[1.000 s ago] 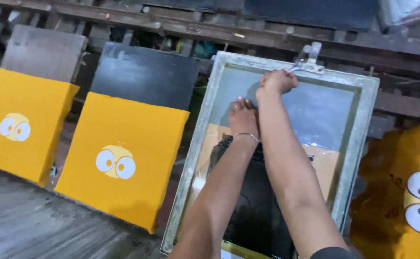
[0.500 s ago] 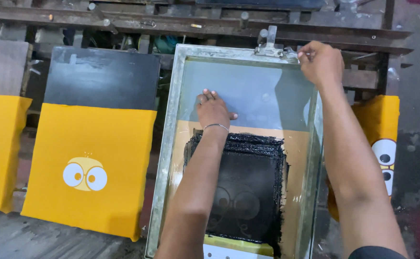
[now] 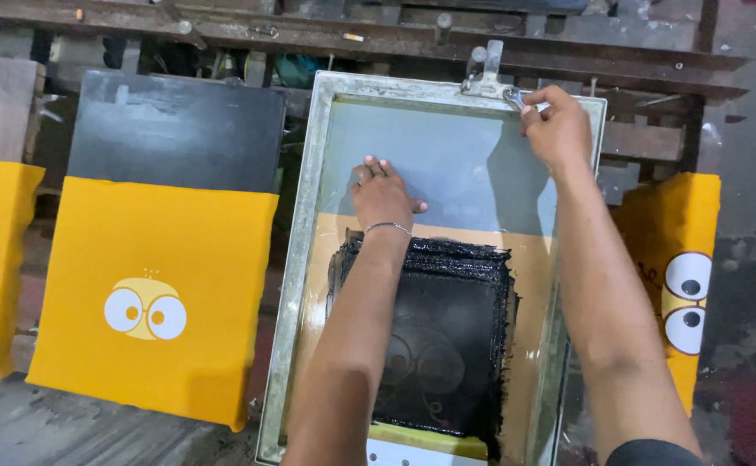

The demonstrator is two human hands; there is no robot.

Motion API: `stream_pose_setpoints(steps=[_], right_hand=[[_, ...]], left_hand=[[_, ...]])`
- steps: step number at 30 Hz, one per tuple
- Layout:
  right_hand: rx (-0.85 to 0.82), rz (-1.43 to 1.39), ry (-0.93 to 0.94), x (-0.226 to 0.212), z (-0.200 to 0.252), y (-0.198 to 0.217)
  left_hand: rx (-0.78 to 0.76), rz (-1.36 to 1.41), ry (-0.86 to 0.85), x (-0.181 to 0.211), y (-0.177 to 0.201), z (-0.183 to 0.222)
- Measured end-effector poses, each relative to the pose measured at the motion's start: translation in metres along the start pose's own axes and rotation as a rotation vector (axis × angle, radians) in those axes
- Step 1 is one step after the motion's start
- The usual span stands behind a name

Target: Screen printing black details onto yellow fabric panels using a squeegee and mesh screen.

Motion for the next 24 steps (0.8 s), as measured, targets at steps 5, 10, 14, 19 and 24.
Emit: stream_pose_setpoints(steps=[5, 10, 14, 19, 24], right_hand=[[0.187, -0.358, -0.177, -0.021, 0.007, -0.062], [0.087, -0.857, -0.398, -0.074, 0.023, -0.064], [-0.115, -1.113, -0.35, -0.074, 0.038, -0.036], [0.024, -0.449, -0.019, -0.04, 0.024, -0.022], [0.102, -0.021, 0.13, -0.034, -0.023, -0.013]], left_hand=[[0.01, 0.01, 0.005, 0.002, 0.007, 0.005], [0.013, 0.002, 0.005, 0.004, 0.011, 0.013], [0.022, 0.005, 0.006, 0.002, 0.013, 0.013], [-0.005, -0.015, 0.009, 0.0, 0.008, 0.008], [0.041, -0.201, 0.029, -0.014, -0.045, -0.044]])
Point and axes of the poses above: each hand's wrist, its own z-axis away from the middle knuckle, its own y-axis out of the back of the hand, x = y × z, the point moved 2 cm from there along -z, towards the middle knuckle, and after that the axes turned 15 degrees about z, right-handed, at the moved point
